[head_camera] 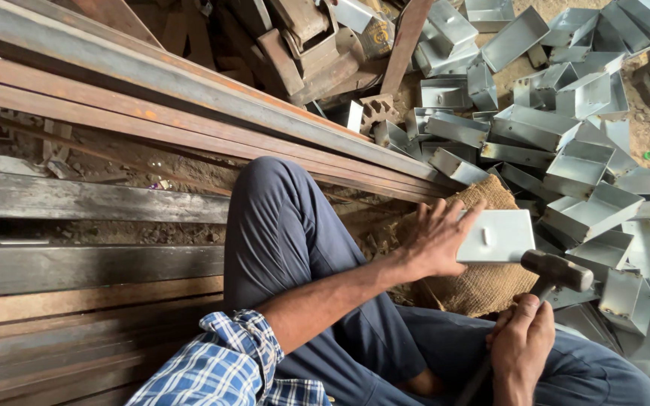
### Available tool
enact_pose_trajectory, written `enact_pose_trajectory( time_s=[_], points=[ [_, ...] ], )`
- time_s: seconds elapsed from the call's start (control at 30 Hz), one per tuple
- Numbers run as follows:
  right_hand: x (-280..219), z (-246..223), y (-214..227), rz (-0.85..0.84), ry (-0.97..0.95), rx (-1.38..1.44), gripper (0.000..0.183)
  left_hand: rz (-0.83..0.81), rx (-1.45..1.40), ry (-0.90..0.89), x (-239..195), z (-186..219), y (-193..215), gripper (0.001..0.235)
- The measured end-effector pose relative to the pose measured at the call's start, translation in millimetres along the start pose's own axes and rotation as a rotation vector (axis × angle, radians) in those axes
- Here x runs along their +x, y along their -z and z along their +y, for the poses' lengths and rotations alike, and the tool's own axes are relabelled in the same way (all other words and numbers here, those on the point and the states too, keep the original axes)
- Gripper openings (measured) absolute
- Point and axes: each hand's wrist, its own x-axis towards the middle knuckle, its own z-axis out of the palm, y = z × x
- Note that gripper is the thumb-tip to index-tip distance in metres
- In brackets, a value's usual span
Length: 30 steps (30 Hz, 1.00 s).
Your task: The person assembles metal boxes by hammering components together and fitting parts by hand.
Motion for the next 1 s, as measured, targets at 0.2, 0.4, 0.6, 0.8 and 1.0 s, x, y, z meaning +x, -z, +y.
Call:
enact_pose_trajectory(
  time_s=[0.2,0.4,0.6,0.8,1.0],
  points=[
    [-1.8,-4.0,-0.8,0.012,0.0,-0.027,0.036,-0.04,-0.466,0.2,12.7,-1.5,24.4,0.119],
    [-3.6,-10.1,-2.8,0.007,0.02,-0.123,0.038,0.004,-1.183,0.566,11.9,-4.0,31.0,0.123],
    [-1.6,-6.9,-2.7,0.012,0.042,-0.26,0.041,0.058,-1.158,0.595,9.0,1.2,19.6,0.124],
    [14.1,21.8,-5.2,0.025,0.09,-0.575,0.043,0.137,-1.069,0.335,6.0,3.9,12.1,0.115],
    [15.1,19.8,-29.7,-0.055,0.128,-0.933,0.044,0.06,-1.094,0.326,11.7,1.9,18.4,0.105]
  ],
)
